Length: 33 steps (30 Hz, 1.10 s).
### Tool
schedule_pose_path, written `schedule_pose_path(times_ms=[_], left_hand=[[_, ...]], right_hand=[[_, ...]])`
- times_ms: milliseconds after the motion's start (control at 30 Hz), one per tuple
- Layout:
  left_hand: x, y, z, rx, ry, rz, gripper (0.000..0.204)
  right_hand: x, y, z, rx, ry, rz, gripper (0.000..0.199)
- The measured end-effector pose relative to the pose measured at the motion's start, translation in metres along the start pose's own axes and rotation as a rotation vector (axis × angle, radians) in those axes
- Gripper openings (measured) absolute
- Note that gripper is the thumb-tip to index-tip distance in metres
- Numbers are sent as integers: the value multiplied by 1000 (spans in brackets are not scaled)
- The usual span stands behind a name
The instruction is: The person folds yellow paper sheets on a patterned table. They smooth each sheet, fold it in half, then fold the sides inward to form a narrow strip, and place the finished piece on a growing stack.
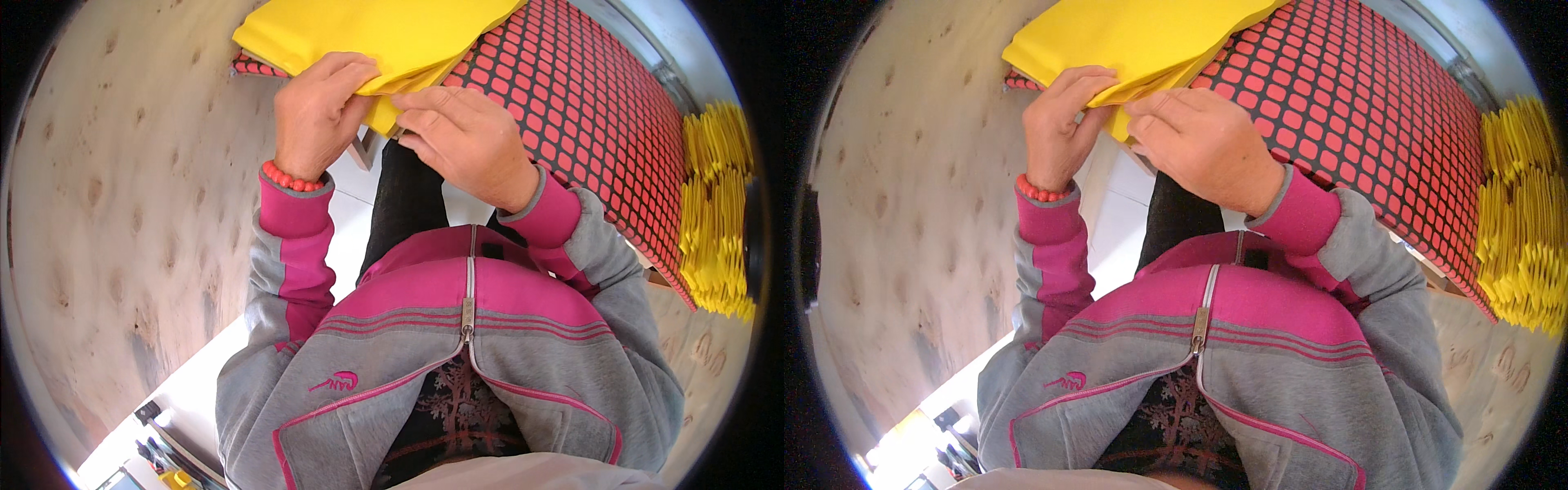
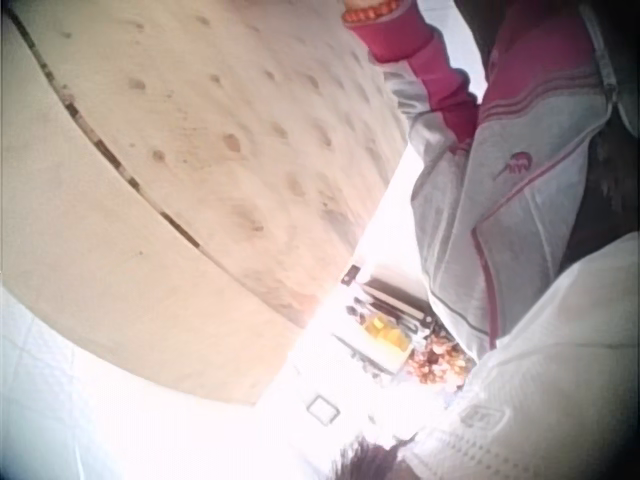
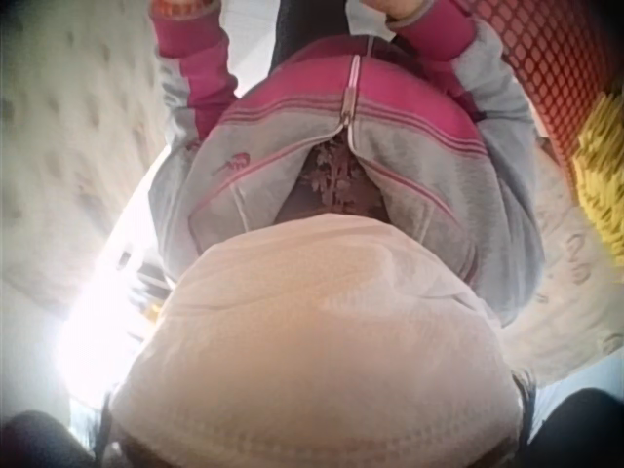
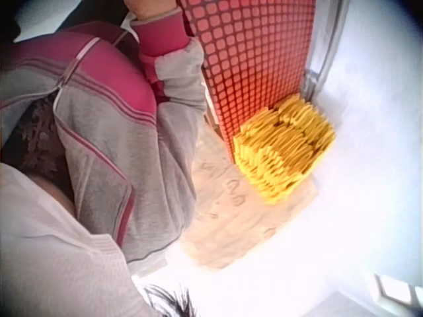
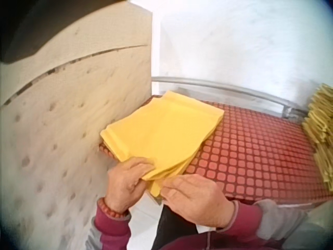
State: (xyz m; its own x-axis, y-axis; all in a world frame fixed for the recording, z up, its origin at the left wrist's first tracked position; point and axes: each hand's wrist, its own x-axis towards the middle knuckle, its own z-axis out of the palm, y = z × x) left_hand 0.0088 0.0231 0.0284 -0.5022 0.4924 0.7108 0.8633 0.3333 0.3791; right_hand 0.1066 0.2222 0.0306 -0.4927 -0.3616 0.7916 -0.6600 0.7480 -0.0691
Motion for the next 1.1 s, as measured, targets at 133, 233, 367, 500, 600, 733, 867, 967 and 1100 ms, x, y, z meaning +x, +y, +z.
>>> schedule_pose_path(times_ms=[133,233,367,500,600,733,867,967,1100], left_hand=[[4,-1,2,-179,92,-90,20],[3,-1,-1,-125,22,-276,21],[3,-4,-5,-122,-59,-158,25],[2,-8,-11,-210,-143,-83,29],[0,-11,-14,-218,-127,-78,32],[-1,-15,-14,-182,-93,-51,32],[-2,-17,-11,-171,-69,-37,31],[-4,-17,-12,-165,-87,-45,33],[-4,-16,-12,-166,-90,-74,34]], right_hand=[[0,-3,-2,22,36,-1,25],[2,-2,-3,15,-10,30,32],[3,5,-3,-10,-117,68,36],[0,7,-2,-14,-106,60,34],[-1,8,-2,-44,-74,79,33],[0,9,-3,-54,-109,119,27],[2,14,-1,-86,-42,65,25],[3,19,-1,-32,-9,122,20],[11,22,-5,22,34,145,16]])
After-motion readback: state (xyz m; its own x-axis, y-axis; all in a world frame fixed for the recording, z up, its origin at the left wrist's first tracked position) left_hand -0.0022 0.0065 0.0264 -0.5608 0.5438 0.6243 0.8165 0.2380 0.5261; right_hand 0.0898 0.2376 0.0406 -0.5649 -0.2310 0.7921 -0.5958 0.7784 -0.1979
